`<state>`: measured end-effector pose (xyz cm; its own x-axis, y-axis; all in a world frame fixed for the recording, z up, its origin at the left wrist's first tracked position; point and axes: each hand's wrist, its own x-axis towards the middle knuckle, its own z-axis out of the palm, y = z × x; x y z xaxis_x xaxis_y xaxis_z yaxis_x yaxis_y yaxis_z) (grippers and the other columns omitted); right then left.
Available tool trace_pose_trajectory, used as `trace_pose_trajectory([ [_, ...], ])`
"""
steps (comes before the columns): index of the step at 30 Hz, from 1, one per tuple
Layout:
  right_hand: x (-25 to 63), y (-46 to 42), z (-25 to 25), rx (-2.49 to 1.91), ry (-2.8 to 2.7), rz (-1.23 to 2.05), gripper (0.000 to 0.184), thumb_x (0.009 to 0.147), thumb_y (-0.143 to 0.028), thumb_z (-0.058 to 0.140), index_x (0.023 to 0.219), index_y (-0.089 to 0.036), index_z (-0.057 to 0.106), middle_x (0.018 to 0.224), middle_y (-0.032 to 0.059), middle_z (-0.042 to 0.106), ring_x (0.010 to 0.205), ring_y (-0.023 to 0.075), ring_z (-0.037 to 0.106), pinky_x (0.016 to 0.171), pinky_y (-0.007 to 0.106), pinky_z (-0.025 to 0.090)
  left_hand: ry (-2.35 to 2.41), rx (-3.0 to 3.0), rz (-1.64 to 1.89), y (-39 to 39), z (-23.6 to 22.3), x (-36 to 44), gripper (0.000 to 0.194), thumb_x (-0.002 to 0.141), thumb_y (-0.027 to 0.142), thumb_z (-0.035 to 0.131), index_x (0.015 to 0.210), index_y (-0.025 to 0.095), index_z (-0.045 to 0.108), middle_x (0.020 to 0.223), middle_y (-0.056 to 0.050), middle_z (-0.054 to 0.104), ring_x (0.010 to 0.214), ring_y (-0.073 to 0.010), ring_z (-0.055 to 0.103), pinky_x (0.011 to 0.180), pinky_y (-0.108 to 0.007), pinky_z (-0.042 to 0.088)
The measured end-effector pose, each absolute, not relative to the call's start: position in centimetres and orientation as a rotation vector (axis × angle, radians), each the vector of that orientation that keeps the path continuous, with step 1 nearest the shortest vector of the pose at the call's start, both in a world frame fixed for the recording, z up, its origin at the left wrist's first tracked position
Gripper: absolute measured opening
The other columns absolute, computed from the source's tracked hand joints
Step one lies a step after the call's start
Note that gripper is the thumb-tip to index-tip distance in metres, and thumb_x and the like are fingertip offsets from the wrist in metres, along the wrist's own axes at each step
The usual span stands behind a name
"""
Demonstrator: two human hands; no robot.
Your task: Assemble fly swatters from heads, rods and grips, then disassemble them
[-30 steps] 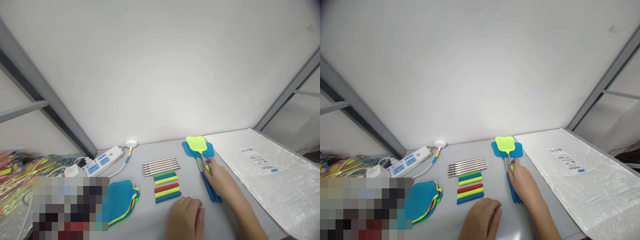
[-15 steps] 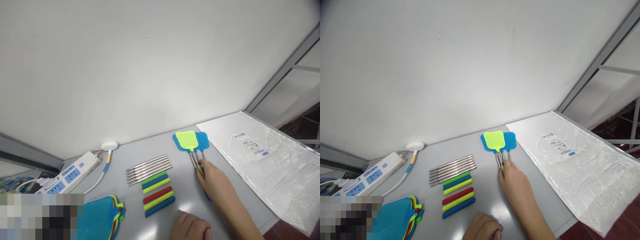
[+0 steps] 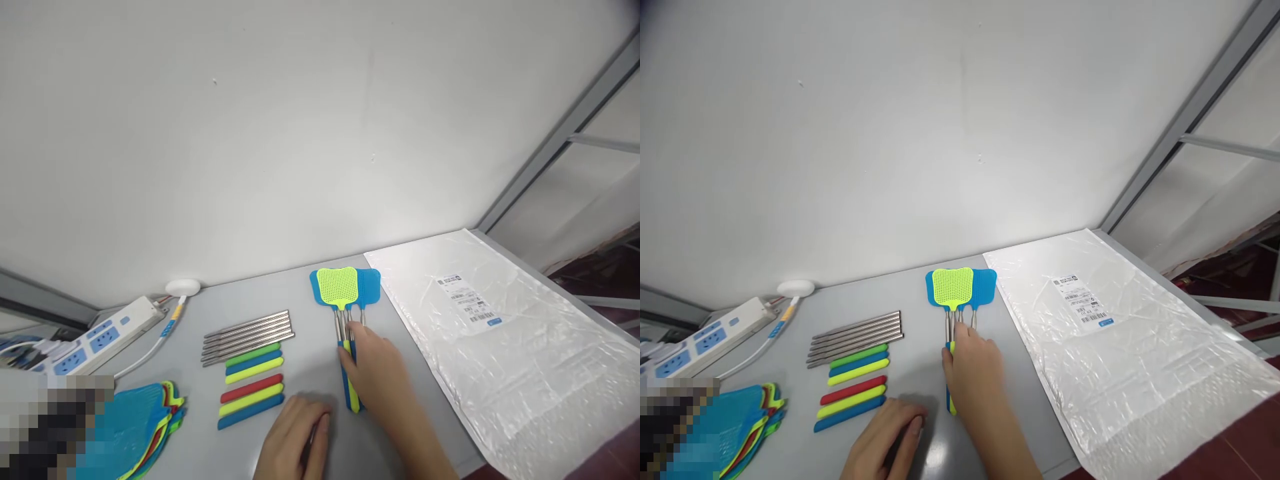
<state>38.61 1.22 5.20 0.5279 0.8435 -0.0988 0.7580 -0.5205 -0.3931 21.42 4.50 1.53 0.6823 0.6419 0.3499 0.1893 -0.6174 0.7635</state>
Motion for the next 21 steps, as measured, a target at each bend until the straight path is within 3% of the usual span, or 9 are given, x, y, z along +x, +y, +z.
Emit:
trace_pose_trajectory([
  [4, 39.8, 0.8, 5.3, -2.415, -1.384, 0.364, 0.022, 0.096, -0.028, 0.045, 0.106, -0.021, 0.062, 0.097, 0.0068, 0.07, 0.081, 0.0249, 0.065, 0.067, 0.033, 0.038, 0.575, 2.255, 0.802, 4.3, 1.0, 22.1, 0.014, 0.091, 0.018, 0.054, 0.096, 0.023, 0.067, 0.08, -0.007, 0.068, 0.071, -0.0193, 0.062, 0.066, -0.027, 0.053],
  [10, 39.3, -1.4, 4.1, -2.17, -1.473, 0.265, 0.028, 0.099, -0.038, 0.039, 0.104, -0.023, 0.062, 0.086, 0.0037, 0.066, 0.074, 0.0213, 0.058, 0.07, 0.034, 0.041, 0.799, 2.041, 1.133, 3.0, 0.5, 20.1, 0.013, 0.092, 0.019, 0.052, 0.092, 0.023, 0.064, 0.078, -0.005, 0.064, 0.071, -0.0183, 0.059, 0.069, -0.029, 0.049],
  [17, 32.2, -0.7, 4.1, -1.824, -1.693, 0.217, 0.015, 0.096, -0.033, 0.05, 0.101, -0.024, 0.061, 0.073, -0.0007, 0.06, 0.065, 0.0169, 0.055, 0.064, 0.03, 0.041, 0.767, 2.191, 1.129, 4.8, 1.4, 10.9, 0.027, 0.084, 0.004, 0.053, 0.105, 0.02, 0.059, 0.087, -0.006, 0.065, 0.079, -0.0187, 0.06, 0.073, -0.031, 0.049],
  [21, 27.4, 1.0, 4.4, -1.653, -1.958, 0.251, 0.015, 0.097, -0.026, 0.047, 0.102, -0.025, 0.061, 0.079, 0.0006, 0.064, 0.068, 0.0176, 0.058, 0.066, 0.031, 0.041, 1.111, 2.315, 1.206, 6.4, 1.1, 5.3, 0.03, 0.086, 0.007, 0.054, 0.112, 0.02, 0.059, 0.102, -0.008, 0.065, 0.095, -0.0222, 0.06, 0.087, -0.039, 0.047],
])
